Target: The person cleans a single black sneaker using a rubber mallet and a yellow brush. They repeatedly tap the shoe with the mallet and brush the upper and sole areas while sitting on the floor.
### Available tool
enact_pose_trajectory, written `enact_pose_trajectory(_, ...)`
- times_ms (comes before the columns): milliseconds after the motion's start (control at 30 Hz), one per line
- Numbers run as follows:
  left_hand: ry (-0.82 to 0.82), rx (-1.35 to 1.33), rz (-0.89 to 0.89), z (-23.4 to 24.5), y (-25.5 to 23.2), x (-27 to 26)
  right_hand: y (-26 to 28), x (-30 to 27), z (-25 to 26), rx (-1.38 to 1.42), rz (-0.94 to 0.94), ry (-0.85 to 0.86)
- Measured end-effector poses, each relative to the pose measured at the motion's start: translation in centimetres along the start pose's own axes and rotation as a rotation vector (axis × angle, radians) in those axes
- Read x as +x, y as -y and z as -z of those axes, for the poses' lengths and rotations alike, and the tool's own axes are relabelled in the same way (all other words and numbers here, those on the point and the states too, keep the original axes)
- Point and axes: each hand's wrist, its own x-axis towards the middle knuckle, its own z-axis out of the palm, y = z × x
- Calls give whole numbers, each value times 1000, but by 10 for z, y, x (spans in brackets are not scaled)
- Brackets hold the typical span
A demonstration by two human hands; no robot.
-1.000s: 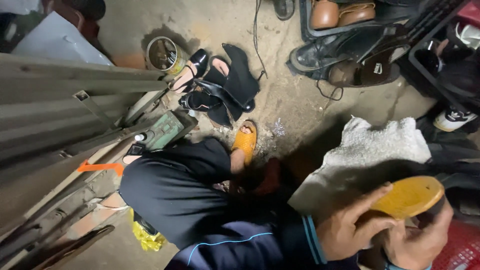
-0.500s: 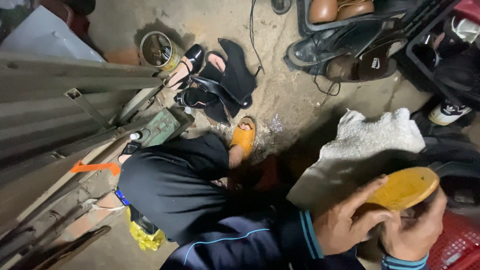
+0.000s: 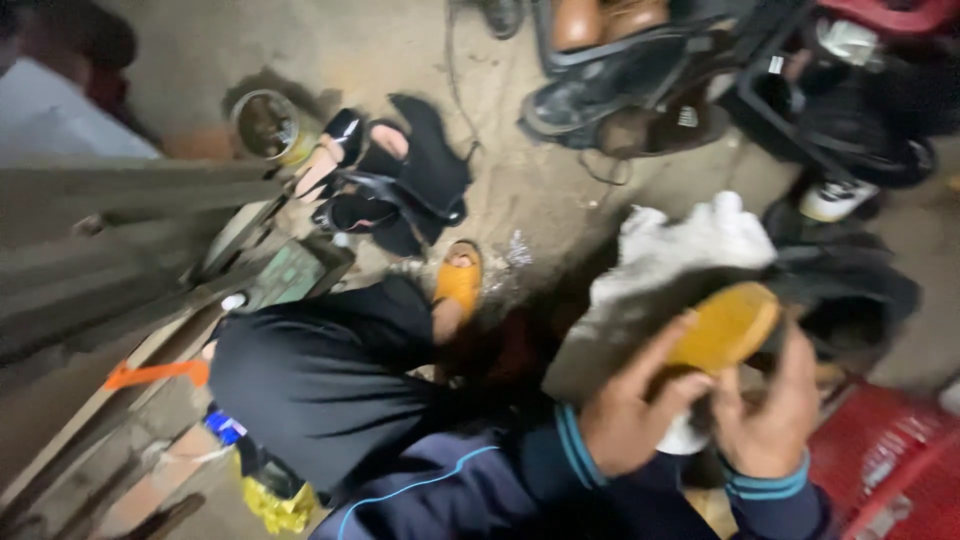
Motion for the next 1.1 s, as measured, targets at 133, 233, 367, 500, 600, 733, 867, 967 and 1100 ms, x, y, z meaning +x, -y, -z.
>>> enact_pose_trajectory(133, -137, 129, -129, 14, 9, 21, 19, 14, -3, -37, -134, 93)
enact_pose_trajectory(233, -54, 192, -321, 20, -9, 6, 21, 23, -6, 75, -99, 79)
enact_pose_trajectory(367, -103, 282, -448, 32, 2, 27, 28, 25, -13, 49, -48, 67)
enact_pose_trajectory(500, -191, 175, -304, 33, -11, 28, 24, 30, -21, 104, 19, -37)
enact_pose_trajectory(600, -154, 243, -322, 32, -13, 16, 20, 27, -23, 157, 13, -33)
enact_pose_trajectory(733, -176, 289, -331, 53, 14, 39, 13, 16, -31, 241, -21, -68)
enact_pose_trajectory(867, -11, 379, -328, 53, -22, 2, 1, -2, -28, 282, -115, -68)
enact_pose_trajectory(967, -4, 448, -378, 54, -25, 9, 18, 7, -20, 352, -162, -44)
enact_pose_trajectory(1100, -37, 531, -471, 46, -38, 17, 11, 0, -21, 468, -43, -94)
